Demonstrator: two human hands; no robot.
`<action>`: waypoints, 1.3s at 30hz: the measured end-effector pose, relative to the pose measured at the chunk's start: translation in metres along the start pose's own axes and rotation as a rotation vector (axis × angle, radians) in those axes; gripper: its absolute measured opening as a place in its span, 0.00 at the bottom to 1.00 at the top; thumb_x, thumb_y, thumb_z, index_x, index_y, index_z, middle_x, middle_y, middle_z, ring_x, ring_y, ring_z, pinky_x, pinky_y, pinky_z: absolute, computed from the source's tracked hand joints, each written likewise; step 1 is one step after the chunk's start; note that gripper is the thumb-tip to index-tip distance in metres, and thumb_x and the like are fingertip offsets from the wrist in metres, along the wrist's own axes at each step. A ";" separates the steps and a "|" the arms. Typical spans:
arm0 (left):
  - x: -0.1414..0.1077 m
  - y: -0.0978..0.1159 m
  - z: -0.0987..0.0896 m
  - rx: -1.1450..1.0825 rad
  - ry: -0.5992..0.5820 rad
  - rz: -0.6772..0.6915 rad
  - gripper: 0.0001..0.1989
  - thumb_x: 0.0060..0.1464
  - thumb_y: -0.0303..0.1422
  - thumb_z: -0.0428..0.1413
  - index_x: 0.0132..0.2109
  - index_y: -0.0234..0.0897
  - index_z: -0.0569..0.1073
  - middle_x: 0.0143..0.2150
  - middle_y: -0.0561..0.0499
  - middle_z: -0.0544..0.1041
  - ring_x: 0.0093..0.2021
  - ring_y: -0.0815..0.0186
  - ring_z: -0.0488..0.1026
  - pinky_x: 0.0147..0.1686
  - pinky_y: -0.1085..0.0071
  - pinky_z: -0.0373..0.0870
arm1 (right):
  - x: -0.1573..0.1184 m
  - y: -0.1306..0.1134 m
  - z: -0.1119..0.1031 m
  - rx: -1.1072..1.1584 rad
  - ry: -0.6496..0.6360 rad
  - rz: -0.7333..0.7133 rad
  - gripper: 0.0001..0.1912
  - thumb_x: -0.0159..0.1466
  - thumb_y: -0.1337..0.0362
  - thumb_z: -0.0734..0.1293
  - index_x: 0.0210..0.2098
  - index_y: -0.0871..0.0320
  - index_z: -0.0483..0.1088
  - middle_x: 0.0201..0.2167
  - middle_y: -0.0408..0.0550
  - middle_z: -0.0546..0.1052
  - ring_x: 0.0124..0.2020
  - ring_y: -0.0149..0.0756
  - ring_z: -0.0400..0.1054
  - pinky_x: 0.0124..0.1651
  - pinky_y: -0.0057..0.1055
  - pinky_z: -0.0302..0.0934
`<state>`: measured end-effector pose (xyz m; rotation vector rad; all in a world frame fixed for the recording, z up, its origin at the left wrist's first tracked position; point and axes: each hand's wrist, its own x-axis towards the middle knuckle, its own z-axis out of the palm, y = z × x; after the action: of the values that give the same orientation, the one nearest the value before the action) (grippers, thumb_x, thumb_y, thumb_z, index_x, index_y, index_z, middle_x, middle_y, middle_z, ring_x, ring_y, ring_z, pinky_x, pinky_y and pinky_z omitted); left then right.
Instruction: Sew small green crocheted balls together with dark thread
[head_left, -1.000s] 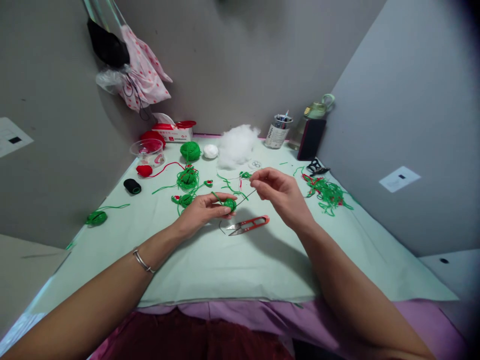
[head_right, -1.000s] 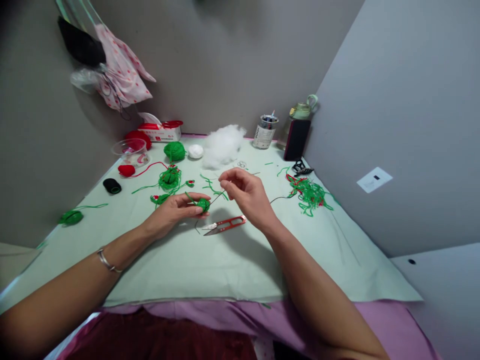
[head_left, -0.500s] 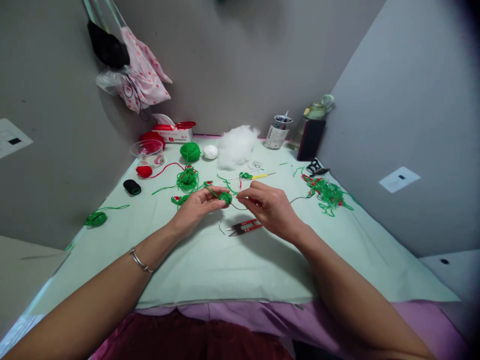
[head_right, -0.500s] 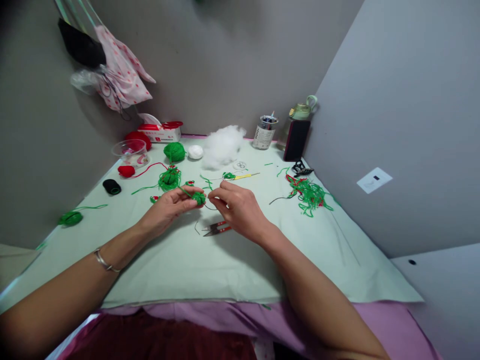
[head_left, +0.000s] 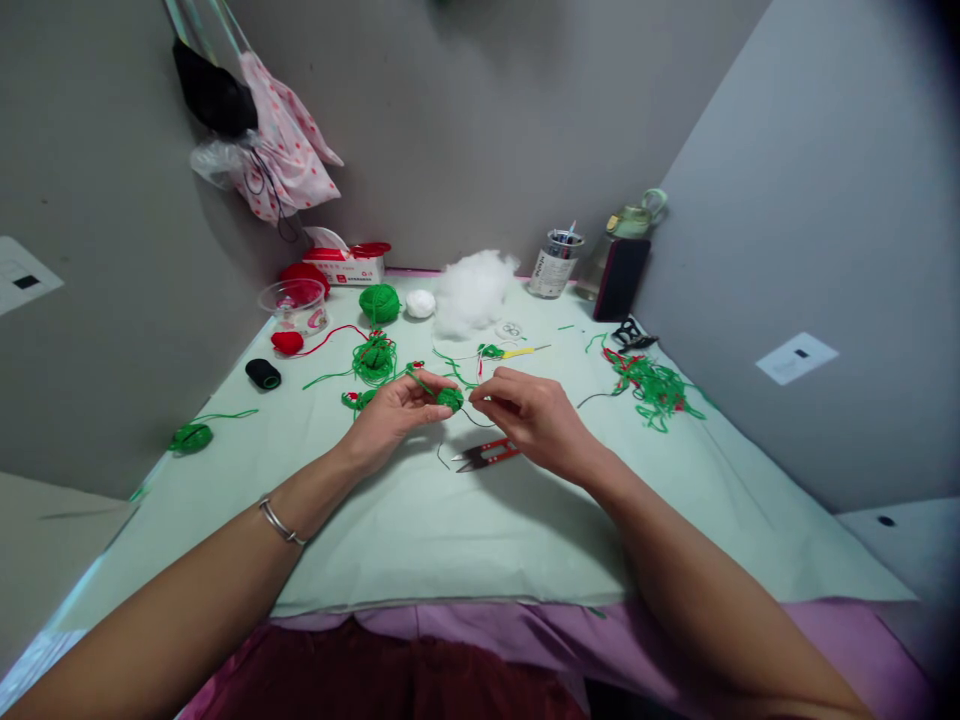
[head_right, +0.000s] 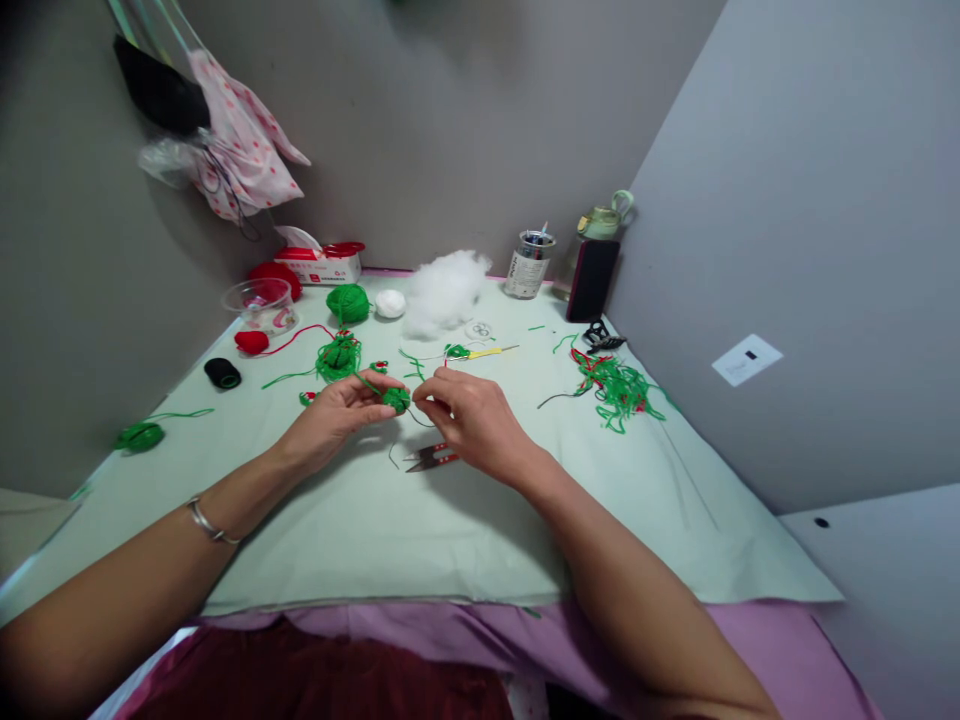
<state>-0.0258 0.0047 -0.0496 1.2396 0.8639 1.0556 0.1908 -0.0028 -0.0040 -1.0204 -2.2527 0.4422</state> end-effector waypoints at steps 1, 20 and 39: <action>0.000 0.001 0.001 -0.013 -0.006 -0.008 0.16 0.47 0.33 0.69 0.44 0.39 0.79 0.43 0.49 0.78 0.43 0.64 0.73 0.46 0.66 0.67 | 0.000 0.001 0.000 0.057 -0.008 0.025 0.07 0.68 0.69 0.65 0.37 0.58 0.76 0.29 0.43 0.71 0.27 0.28 0.60 0.33 0.27 0.52; -0.003 0.002 0.007 -0.049 0.072 0.052 0.16 0.42 0.27 0.69 0.40 0.37 0.78 0.42 0.50 0.78 0.45 0.64 0.73 0.48 0.67 0.69 | 0.003 0.005 0.025 0.399 0.043 0.211 0.06 0.64 0.63 0.68 0.32 0.59 0.72 0.27 0.43 0.72 0.26 0.29 0.59 0.31 0.28 0.53; -0.005 -0.007 0.015 0.084 0.063 0.127 0.12 0.46 0.30 0.67 0.40 0.35 0.76 0.38 0.50 0.78 0.40 0.65 0.75 0.46 0.65 0.72 | -0.005 -0.005 0.032 -0.335 0.044 -0.065 0.07 0.72 0.67 0.58 0.41 0.57 0.67 0.36 0.48 0.75 0.32 0.33 0.67 0.28 0.27 0.50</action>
<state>-0.0117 -0.0044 -0.0546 1.3518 0.8952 1.1753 0.1702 -0.0112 -0.0274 -1.1030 -2.3606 0.0123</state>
